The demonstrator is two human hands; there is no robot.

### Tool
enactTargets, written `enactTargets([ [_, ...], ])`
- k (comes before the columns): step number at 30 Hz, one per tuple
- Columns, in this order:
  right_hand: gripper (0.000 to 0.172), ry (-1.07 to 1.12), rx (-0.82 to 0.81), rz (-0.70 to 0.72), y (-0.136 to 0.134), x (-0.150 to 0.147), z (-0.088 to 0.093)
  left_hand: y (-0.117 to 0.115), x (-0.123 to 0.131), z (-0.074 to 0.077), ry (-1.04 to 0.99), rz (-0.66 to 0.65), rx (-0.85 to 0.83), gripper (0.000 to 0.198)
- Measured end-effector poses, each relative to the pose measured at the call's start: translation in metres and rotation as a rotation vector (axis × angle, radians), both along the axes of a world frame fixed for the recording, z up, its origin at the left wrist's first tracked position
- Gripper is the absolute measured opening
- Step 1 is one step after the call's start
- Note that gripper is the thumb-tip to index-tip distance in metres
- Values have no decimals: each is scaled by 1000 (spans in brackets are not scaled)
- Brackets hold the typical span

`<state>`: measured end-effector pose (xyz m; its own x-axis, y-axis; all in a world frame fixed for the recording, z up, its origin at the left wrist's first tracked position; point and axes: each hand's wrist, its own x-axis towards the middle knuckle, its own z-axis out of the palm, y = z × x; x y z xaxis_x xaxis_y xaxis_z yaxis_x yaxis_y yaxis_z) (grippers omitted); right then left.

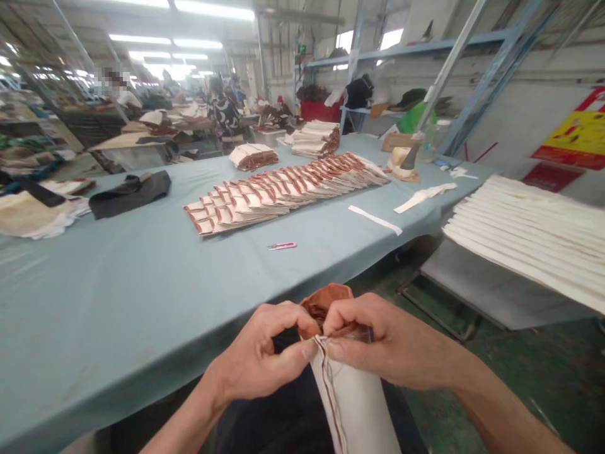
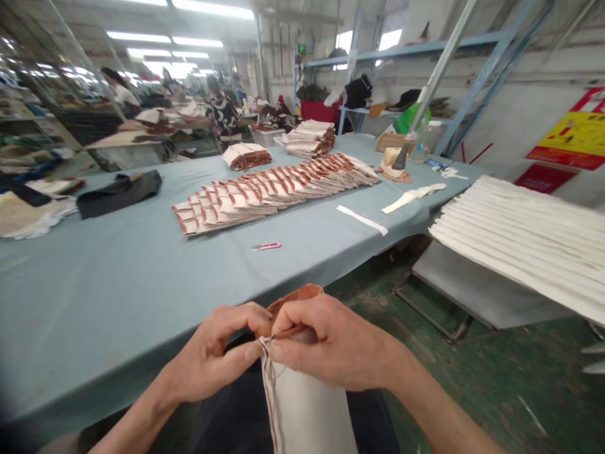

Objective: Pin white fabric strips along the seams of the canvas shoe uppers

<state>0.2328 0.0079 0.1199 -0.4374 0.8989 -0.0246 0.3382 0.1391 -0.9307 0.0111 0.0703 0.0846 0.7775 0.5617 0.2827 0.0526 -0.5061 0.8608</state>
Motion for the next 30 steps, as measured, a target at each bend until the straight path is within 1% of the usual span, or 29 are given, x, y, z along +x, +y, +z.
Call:
enactTargets([
  [2, 24, -17, 7, -19, -1, 2, -5, 0, 4, -1, 6, -20, -7, 16],
  [5, 25, 5, 7, -31, -3, 6, -12, -1, 6, -2, 33, -55, -35, 20],
  [8, 25, 43, 22, -29, -4, 5, -17, -9, 7, 0, 54, -44, -89, 25],
  [12, 13, -1, 115, -73, -7, 1, -23, -20, 9, 4, 121, 6, -70, 26],
  [16, 10, -26, 218, -103, -11, 0, -26, -22, 10, 5, 143, 2, -29, 26],
  [18, 7, -72, 273, -116, -12, 0, -25, -20, 11, 4, 131, -1, -52, 28],
  [20, 5, -134, 325, -130, -12, 0, -23, -18, 12, 4, 122, -1, -110, 30],
  [24, 5, -247, 363, -122, -11, 0, -13, -18, 15, 7, 158, 30, -197, 32],
  [27, 6, -274, 332, -103, -7, 2, -6, -19, 16, 13, 192, 38, -244, 30],
  [30, 6, -228, 208, -65, -1, 4, -6, -19, 16, 16, 186, 23, -274, 30],
])
